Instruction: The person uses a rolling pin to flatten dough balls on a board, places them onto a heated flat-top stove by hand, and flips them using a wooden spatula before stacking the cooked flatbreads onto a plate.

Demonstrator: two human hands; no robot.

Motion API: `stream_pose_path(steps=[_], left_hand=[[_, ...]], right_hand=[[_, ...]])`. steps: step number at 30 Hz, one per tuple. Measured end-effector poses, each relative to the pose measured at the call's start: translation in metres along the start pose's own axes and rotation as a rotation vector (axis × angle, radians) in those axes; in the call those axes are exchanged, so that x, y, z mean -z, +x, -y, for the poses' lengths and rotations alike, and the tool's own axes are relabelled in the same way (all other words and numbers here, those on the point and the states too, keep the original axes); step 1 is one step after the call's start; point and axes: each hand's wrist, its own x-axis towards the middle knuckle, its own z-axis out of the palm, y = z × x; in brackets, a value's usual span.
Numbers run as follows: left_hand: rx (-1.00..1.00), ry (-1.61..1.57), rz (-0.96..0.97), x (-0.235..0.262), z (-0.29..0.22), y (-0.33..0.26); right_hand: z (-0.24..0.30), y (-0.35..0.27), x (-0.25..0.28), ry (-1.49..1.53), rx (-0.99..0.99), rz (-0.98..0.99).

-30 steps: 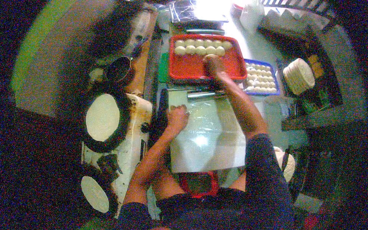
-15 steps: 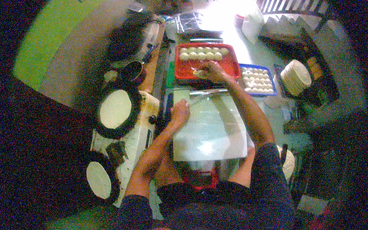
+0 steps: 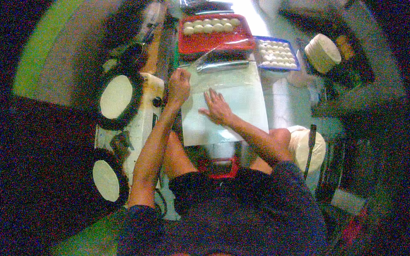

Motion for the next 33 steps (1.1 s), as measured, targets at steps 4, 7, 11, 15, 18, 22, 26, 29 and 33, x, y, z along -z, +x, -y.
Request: stream_pose_path(steps=[4, 7, 11, 15, 18, 22, 26, 29, 33], left_hand=[[-0.033, -0.067, 0.008, 0.001, -0.022, -0.017], [-0.156, -0.032, 0.030, 0.005, -0.023, -0.034], [-0.290, 0.060, 0.030, 0.022, 0.004, -0.071], [-0.343, 0.201, 0.021, 0.017, 0.037, -0.114], [-0.296, 0.354, 0.049, 0.020, 0.043, -0.145], [-0.189, 0.502, 0.357, 0.046, -0.011, -0.158], [-0.364, 0.690, 0.428, 0.037, 0.008, -0.187], [-0.138, 0.474, 0.675, -0.017, 0.024, -0.205], [-0.217, 0.320, 0.686, -0.065, 0.004, -0.220]], right_hand=[[-0.005, 0.001, -0.003, -0.108, -0.068, -0.024], [-0.025, -0.002, 0.002, -0.051, -0.062, -0.067], [-0.005, -0.046, 0.001, 0.039, -0.077, 0.017], [-0.042, -0.056, 0.022, 0.330, -0.119, 0.198], [-0.099, -0.115, 0.033, 0.380, -0.226, -0.217], [-0.190, -0.145, 0.066, 0.333, -0.557, -0.326], [-0.185, -0.039, 0.082, 0.259, -0.201, -0.379], [-0.142, 0.052, 0.073, 0.031, -0.153, -0.220], [-0.125, 0.092, 0.062, -0.190, -0.187, -0.229]])
